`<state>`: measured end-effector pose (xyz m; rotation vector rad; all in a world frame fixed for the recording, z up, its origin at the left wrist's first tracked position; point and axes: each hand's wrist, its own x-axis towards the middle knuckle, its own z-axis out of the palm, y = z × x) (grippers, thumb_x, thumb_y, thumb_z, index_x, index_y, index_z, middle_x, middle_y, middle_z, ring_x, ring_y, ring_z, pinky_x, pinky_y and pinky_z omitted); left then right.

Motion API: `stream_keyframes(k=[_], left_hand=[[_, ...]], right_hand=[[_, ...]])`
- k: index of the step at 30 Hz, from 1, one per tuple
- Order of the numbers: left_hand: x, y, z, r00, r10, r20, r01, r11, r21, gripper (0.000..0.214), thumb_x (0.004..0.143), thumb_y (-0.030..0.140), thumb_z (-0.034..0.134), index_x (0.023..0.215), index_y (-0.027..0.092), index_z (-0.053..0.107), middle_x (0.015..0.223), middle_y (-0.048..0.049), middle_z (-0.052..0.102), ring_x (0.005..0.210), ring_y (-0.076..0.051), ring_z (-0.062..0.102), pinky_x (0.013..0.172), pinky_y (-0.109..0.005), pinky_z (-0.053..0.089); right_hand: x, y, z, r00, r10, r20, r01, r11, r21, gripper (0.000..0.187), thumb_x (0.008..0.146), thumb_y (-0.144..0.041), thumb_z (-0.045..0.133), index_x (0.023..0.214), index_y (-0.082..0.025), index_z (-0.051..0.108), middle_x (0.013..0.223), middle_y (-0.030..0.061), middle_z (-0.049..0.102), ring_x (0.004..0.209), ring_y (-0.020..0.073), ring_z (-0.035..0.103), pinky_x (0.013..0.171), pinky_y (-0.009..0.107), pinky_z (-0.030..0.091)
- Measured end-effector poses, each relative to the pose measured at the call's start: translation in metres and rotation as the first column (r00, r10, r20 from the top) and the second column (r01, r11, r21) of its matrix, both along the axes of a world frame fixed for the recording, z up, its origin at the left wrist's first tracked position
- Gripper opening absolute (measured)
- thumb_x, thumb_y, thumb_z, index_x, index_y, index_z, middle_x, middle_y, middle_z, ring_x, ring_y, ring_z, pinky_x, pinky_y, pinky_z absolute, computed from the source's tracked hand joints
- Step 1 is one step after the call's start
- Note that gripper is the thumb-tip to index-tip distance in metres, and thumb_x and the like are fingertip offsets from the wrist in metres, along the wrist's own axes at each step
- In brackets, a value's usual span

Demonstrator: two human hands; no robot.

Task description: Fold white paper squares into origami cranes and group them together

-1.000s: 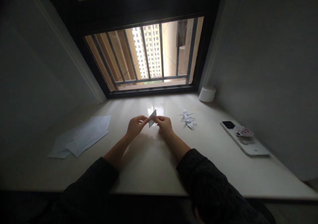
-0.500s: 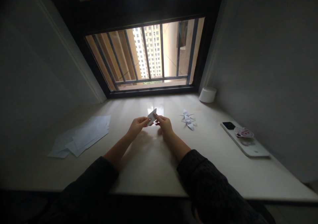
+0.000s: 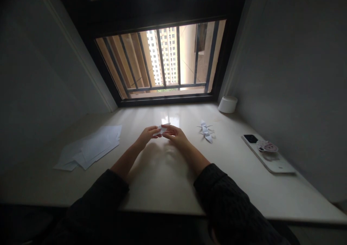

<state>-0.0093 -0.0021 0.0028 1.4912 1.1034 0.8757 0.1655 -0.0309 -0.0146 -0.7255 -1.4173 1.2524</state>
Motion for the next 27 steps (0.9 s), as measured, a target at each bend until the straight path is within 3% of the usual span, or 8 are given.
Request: stream_keyframes(k=[8, 15, 27], left_hand=[[0.008, -0.011, 0.007, 0.987, 0.09, 0.134, -0.093, 0.996, 0.013, 0.055, 0.068, 0.048, 0.069, 0.113, 0.018, 0.057, 0.084, -0.0083, 0.071, 0.079, -0.02, 0.067, 0.072, -0.03, 0.045], [0.005, -0.011, 0.007, 0.99, 0.05, 0.128, -0.051, 0.999, 0.002, 0.053, 0.067, 0.048, 0.072, 0.109, 0.019, 0.061, 0.082, -0.0079, 0.071, 0.079, -0.02, 0.068, 0.07, -0.029, 0.046], [0.005, -0.012, 0.007, 0.99, 0.076, 0.115, -0.082, 0.995, 0.052, 0.046, 0.066, 0.047, 0.072, 0.102, 0.019, 0.066, 0.076, -0.0077, 0.072, 0.076, -0.021, 0.069, 0.065, -0.027, 0.044]], right_hand=[[0.004, 0.012, -0.012, 0.966, -0.256, -0.024, 0.256, 0.967, -0.01, 0.047, 0.06, -0.039, 0.079, 0.104, -0.022, 0.07, 0.101, 0.0071, 0.072, 0.093, 0.026, 0.066, 0.09, 0.043, 0.049], [0.004, 0.005, -0.003, 0.99, -0.14, 0.032, 0.138, 0.989, 0.06, 0.037, 0.067, -0.042, 0.074, 0.099, -0.024, 0.072, 0.101, 0.0056, 0.072, 0.095, 0.0267, 0.066, 0.09, 0.044, 0.049], [0.004, 0.004, -0.002, 0.992, -0.119, 0.027, 0.119, 0.993, 0.022, 0.04, 0.065, -0.042, 0.075, 0.101, -0.024, 0.071, 0.102, 0.0064, 0.071, 0.096, 0.0281, 0.066, 0.091, 0.045, 0.049]])
